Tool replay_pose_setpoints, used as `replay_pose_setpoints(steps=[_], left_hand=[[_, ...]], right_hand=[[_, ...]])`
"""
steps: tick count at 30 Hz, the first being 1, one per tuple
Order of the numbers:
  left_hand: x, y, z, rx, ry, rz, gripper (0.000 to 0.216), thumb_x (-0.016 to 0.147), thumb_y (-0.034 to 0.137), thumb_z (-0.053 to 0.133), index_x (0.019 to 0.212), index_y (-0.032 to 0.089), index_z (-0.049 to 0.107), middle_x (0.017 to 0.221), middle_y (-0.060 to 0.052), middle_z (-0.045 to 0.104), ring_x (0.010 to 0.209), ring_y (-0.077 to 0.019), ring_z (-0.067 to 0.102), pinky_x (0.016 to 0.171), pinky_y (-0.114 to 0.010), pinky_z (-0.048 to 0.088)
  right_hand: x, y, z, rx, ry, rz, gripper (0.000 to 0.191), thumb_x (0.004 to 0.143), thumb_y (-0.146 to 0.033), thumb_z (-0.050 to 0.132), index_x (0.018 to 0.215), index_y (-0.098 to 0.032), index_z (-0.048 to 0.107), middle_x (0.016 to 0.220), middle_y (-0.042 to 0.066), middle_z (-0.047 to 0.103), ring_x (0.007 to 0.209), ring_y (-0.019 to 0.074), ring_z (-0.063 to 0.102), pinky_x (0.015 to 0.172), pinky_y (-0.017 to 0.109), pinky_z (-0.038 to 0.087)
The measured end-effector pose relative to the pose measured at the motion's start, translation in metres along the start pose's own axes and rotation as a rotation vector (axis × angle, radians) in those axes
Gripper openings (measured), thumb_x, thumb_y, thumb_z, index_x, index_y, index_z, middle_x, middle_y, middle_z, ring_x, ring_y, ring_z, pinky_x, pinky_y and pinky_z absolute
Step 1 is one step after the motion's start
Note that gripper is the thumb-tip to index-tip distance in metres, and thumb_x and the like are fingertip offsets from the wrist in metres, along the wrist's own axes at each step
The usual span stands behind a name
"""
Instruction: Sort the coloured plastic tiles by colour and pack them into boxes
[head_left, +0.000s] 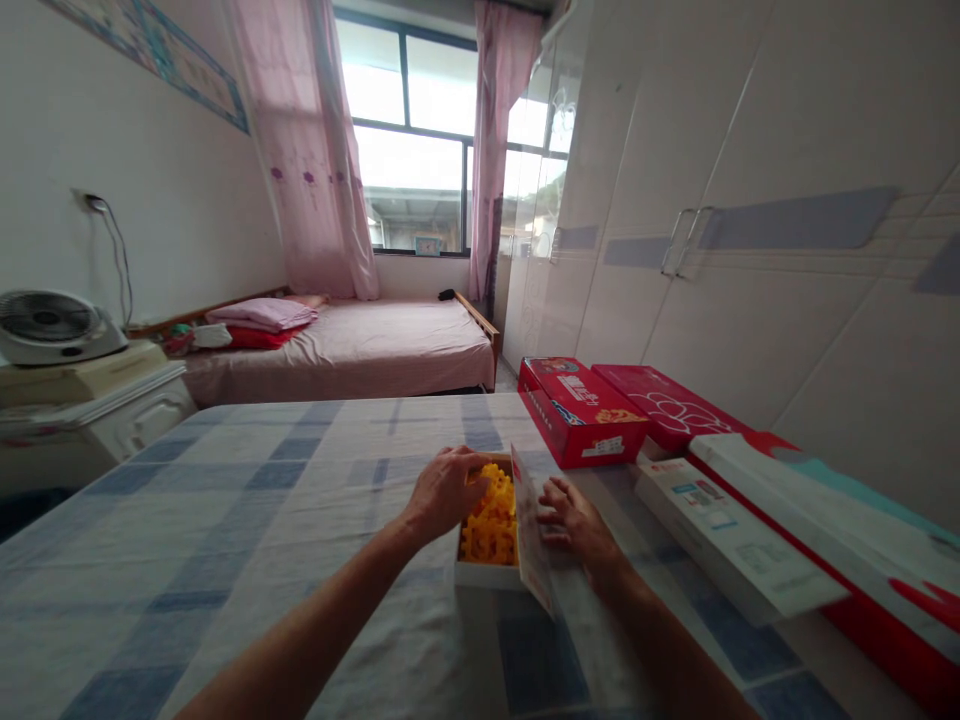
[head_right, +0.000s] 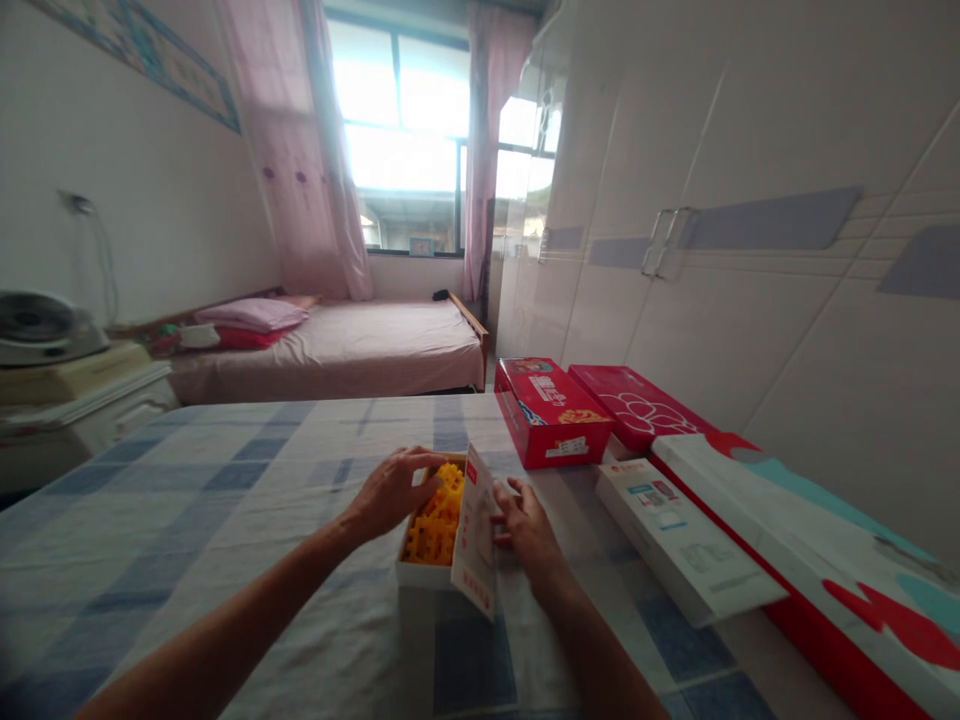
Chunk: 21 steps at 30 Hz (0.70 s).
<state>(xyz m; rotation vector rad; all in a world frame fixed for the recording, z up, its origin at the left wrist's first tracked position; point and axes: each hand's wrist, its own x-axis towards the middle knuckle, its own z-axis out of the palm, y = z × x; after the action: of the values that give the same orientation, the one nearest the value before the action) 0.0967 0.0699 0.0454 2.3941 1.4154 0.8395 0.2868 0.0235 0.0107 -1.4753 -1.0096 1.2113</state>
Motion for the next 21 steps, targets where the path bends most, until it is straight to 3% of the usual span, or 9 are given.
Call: replay_pose_setpoints(steps=[3,7,13,15,21], left_hand=[[0.003,-0.001,0.004,-0.010,-0.048,0.017,0.030,0.074,0.021,0.053,0.100,0.021,0.069,0.100,-0.005,0.068,0.094,-0.0208,0.057,0.086,-0.033,0.043],[0.005,0.001,0.009,-0.115,0.042,-0.046,0.026,0.073,0.026,0.057,0.094,0.021,0.071,0.091,-0.005,0.068,0.084,-0.0187,0.060,0.080,-0.031,0.045],[0.006,-0.010,0.005,-0.685,0.207,-0.310,0.042,0.076,0.048,0.054,0.095,0.013,0.068,0.087,-0.007,0.071,0.076,-0.0173,0.064,0.069,-0.027,0.048],[0.003,-0.013,0.002,-0.619,0.227,-0.305,0.042,0.077,0.050,0.052,0.093,0.014,0.068,0.089,-0.007,0.071,0.080,-0.0181,0.064,0.071,-0.027,0.047],[-0.019,-0.006,0.004,0.024,0.068,-0.251,0.022,0.078,0.041,0.054,0.080,0.024,0.067,0.081,-0.002,0.066,0.078,-0.0178,0.061,0.069,-0.028,0.043]], right_hand=[[-0.004,-0.001,0.000,-0.090,-0.011,-0.045,0.067,0.076,-0.056,0.052,0.128,-0.017,0.036,0.124,0.014,0.047,0.102,0.0227,0.056,0.067,0.028,0.051],[-0.008,-0.002,0.002,-0.115,-0.016,-0.084,0.069,0.073,-0.055,0.055,0.128,-0.017,0.037,0.131,0.015,0.042,0.109,0.0246,0.052,0.073,0.029,0.051],[-0.007,-0.007,0.000,-0.060,-0.037,-0.040,0.060,0.076,-0.049,0.052,0.124,-0.015,0.038,0.125,0.016,0.045,0.108,0.0237,0.053,0.068,0.028,0.052],[-0.006,-0.006,0.000,-0.088,-0.039,-0.050,0.060,0.076,-0.048,0.051,0.124,-0.015,0.039,0.125,0.016,0.046,0.106,0.0236,0.054,0.067,0.029,0.052],[0.000,0.005,0.000,-0.163,-0.045,-0.146,0.058,0.076,-0.050,0.051,0.122,-0.016,0.042,0.125,0.014,0.047,0.105,0.0237,0.055,0.069,0.030,0.052]])
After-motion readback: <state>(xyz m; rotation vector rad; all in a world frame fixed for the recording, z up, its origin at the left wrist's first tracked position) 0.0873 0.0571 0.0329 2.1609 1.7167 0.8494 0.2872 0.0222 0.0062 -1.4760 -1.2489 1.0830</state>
